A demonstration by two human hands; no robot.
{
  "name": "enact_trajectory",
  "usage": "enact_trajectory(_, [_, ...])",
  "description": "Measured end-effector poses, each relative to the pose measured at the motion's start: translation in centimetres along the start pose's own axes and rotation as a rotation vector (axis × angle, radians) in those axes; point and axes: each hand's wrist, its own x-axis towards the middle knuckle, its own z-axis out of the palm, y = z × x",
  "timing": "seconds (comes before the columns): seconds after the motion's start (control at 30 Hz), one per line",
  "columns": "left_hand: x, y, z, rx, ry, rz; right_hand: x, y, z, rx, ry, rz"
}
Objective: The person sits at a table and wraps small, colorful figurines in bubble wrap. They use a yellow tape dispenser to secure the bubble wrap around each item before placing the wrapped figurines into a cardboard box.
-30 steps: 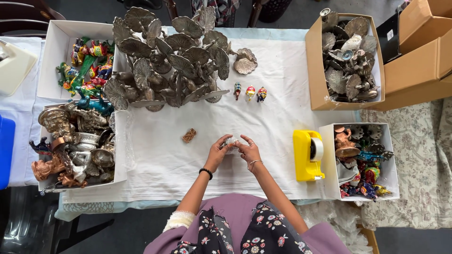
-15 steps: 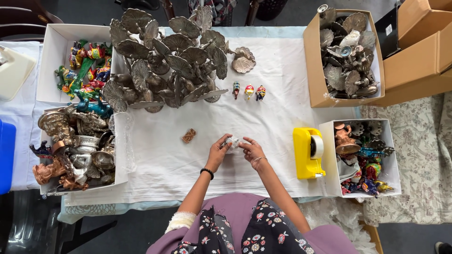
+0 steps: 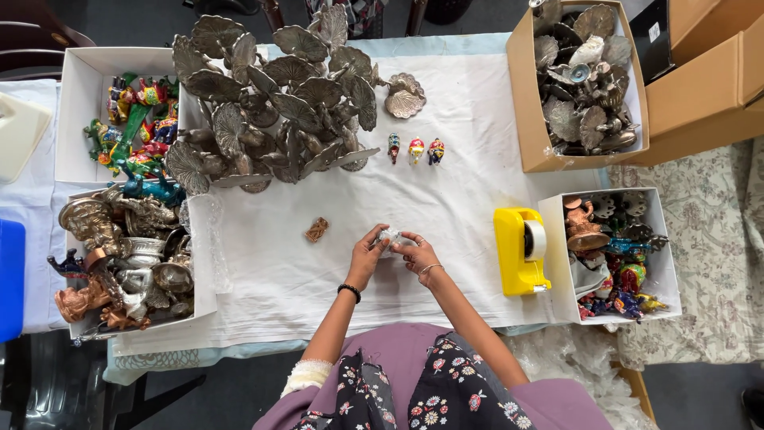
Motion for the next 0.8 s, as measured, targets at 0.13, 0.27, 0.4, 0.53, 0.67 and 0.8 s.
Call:
enact_trajectory(0.13, [0.1,0.0,0.0,0.002,0.000,-0.001,0.2,0.4,0.2,-0.070,0.013,-0.051])
enact_trajectory(0.27, [0.2,-0.1,-0.1,0.007,0.010,-0.007,1.2,1.0,-0.1,-0.179,0.068,-0.119])
enact_trajectory(0.4, [0.0,0.0,-0.2,-0.005,0.027,-0.013,1.2,1.8,-0.5,-0.769,0.360,-0.368])
enact_trajectory(0.53, [-0.3,1.3,-0.2,-0.101,0.048,-0.106,3.3,3.0,-2.6,-0.722,0.321,-0.384])
enact_trajectory(0.67, [-0.6,1.3,-0.1,-0.396,-0.002,-0.240,2.2,1.7,-2.9,-0.113,0.107,-0.229])
enact_trajectory(0.8, [-0.8,1.1,0.9,-0.337,-0.128,-0.308,1.7,2.2,-2.0,0.108,-0.168,-0.053])
